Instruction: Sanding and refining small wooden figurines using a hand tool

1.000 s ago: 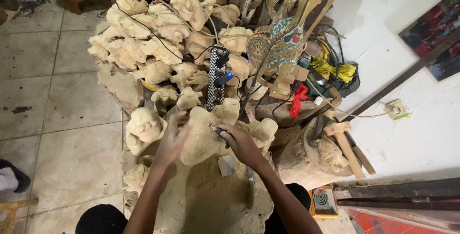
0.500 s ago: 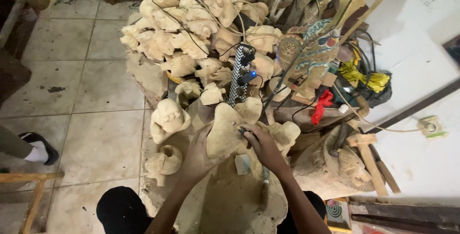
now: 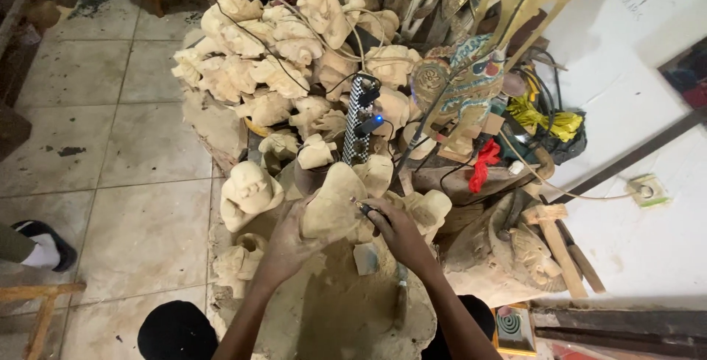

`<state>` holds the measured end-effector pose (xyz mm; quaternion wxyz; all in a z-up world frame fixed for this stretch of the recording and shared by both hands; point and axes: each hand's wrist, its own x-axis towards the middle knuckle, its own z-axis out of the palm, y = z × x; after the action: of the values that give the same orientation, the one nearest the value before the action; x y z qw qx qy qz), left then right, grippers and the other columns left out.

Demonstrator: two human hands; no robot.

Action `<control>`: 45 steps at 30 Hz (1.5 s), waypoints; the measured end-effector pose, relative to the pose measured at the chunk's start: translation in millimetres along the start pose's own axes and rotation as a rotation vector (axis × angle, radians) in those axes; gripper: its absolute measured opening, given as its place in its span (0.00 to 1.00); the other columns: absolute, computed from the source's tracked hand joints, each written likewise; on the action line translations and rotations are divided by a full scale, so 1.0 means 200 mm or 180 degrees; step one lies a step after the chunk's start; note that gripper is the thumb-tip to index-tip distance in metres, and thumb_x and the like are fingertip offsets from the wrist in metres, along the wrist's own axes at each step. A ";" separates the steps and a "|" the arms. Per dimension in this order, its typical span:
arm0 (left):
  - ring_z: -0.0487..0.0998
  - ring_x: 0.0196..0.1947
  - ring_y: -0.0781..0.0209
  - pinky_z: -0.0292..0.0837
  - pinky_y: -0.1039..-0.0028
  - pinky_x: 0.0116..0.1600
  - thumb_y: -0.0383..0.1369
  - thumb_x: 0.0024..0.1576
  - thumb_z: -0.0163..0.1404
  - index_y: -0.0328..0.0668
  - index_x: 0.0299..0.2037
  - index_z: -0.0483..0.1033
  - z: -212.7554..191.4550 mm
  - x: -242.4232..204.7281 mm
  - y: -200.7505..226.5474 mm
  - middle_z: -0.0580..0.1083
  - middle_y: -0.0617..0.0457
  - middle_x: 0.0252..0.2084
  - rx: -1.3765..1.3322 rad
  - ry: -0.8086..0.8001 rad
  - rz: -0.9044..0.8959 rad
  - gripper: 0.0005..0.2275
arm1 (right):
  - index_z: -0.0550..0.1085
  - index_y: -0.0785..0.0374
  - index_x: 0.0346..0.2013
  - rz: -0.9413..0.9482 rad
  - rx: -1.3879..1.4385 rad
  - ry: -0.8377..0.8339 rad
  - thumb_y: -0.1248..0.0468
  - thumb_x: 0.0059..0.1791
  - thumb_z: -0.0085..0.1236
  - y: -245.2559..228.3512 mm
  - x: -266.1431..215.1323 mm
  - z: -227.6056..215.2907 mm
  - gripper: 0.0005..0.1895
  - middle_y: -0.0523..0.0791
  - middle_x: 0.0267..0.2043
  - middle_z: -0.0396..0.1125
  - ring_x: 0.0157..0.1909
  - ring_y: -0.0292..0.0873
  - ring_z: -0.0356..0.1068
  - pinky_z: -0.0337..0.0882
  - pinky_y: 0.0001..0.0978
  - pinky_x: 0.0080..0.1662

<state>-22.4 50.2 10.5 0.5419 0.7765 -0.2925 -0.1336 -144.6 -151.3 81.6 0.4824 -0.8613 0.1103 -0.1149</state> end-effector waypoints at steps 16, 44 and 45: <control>0.76 0.56 0.58 0.70 0.59 0.64 0.23 0.35 0.74 0.36 0.63 0.72 0.09 0.05 0.09 0.78 0.43 0.53 -0.1577 0.0101 0.0263 0.40 | 0.77 0.61 0.44 -0.1090 -0.2277 0.0498 0.55 0.56 0.57 -0.04 -0.05 0.01 0.12 0.47 0.41 0.65 0.38 0.52 0.71 0.77 0.38 0.28; 0.79 0.54 0.56 0.69 0.59 0.62 0.40 0.35 0.77 0.48 0.62 0.74 0.11 0.11 0.08 0.80 0.48 0.51 -0.0599 -0.0312 0.0058 0.40 | 0.72 0.59 0.38 -0.0892 -0.1814 0.0574 0.57 0.59 0.52 0.15 0.04 -0.05 0.10 0.48 0.37 0.60 0.30 0.53 0.70 0.74 0.45 0.29; 0.80 0.53 0.55 0.69 0.58 0.60 0.41 0.36 0.76 0.51 0.63 0.74 0.11 0.12 0.08 0.80 0.49 0.49 -0.0556 -0.0366 0.0064 0.40 | 0.72 0.59 0.38 -0.0814 -0.1896 0.0649 0.56 0.59 0.53 0.23 0.06 -0.04 0.11 0.47 0.37 0.60 0.29 0.53 0.70 0.74 0.43 0.29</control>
<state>-19.9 15.1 19.7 0.5911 0.7144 -0.3181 -0.1974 -138.7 -185.2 47.3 0.1778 -0.9554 0.0778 -0.2228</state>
